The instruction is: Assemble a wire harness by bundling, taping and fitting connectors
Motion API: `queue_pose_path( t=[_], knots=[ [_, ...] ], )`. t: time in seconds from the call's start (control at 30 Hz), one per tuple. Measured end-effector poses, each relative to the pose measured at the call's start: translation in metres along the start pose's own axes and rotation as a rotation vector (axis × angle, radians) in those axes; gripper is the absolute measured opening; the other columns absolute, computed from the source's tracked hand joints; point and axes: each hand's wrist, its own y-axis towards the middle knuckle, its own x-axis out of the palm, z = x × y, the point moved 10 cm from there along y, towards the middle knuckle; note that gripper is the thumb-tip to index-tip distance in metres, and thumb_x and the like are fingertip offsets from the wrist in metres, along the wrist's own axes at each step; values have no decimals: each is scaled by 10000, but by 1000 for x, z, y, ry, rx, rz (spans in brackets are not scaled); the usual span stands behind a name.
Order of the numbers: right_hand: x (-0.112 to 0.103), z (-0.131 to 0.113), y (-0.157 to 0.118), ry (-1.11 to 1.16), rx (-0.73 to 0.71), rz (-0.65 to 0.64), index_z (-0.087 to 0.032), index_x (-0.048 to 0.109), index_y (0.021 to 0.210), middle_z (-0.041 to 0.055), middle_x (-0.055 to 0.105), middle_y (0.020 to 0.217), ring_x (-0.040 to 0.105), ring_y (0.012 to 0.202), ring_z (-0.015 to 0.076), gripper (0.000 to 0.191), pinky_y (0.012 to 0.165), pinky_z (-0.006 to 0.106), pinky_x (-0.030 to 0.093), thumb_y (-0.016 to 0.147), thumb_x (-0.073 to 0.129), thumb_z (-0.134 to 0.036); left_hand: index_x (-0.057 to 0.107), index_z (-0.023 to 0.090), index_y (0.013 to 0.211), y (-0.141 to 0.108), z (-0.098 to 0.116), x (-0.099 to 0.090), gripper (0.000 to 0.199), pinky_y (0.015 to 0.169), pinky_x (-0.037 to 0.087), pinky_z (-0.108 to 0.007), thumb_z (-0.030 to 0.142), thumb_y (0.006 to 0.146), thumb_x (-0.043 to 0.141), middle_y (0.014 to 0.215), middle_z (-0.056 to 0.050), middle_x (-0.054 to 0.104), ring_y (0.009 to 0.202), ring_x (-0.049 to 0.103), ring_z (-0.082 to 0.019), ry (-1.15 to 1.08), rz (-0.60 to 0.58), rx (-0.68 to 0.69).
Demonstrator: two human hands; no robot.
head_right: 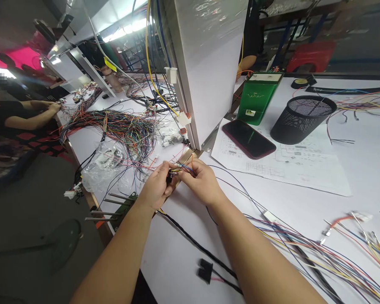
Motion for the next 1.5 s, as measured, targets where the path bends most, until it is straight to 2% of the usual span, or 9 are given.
queue_pose_path(
  t=[0.2, 0.43, 0.63, 1.03, 1.3, 1.5],
  knots=[
    [6, -5, 0, -23, -49, -61, -203, 553, 655, 22, 586, 836, 535, 779, 167, 134, 724, 299, 411, 767, 578, -272, 490, 185, 801, 3, -1, 1, 450, 311, 141, -149, 632, 821, 546, 523, 60, 480, 325, 295, -30, -77, -14, -1],
    [7, -8, 0, -66, -84, -70, -203, 518, 624, 10, 539, 783, 487, 709, 148, 160, 680, 283, 395, 768, 576, -246, 495, 185, 798, 4, 2, 1, 433, 309, 160, -152, 610, 811, 576, 517, 67, 471, 317, 294, -31, -118, -16, 15],
    [7, -11, 0, -61, -105, -57, -208, 492, 613, 6, 531, 762, 479, 701, 150, 169, 655, 283, 379, 757, 570, -245, 504, 189, 805, 4, -1, -1, 421, 294, 127, -145, 606, 823, 565, 435, 101, 347, 290, 236, -33, -54, 1, 7],
    [7, -9, 0, -96, -100, -90, -205, 569, 675, 34, 605, 870, 541, 795, 186, 98, 720, 314, 401, 765, 555, -240, 511, 194, 847, 3, -5, 1, 417, 303, 118, -152, 610, 839, 535, 420, 92, 349, 304, 237, -44, -126, 0, -43],
    [8, -7, 0, -92, -90, -85, -199, 541, 649, 23, 598, 853, 542, 788, 171, 104, 716, 299, 403, 752, 552, -215, 501, 202, 859, 2, -4, 3, 422, 310, 127, -156, 622, 830, 538, 425, 102, 333, 302, 225, -48, -118, 3, -25],
    [11, -11, -1, -92, -123, -112, -200, 543, 634, 19, 575, 807, 526, 746, 164, 151, 700, 305, 404, 781, 562, -232, 526, 183, 821, 1, 4, 2, 417, 334, 178, -135, 598, 835, 552, 497, 83, 374, 348, 273, -27, -73, 26, 67]
  ],
)
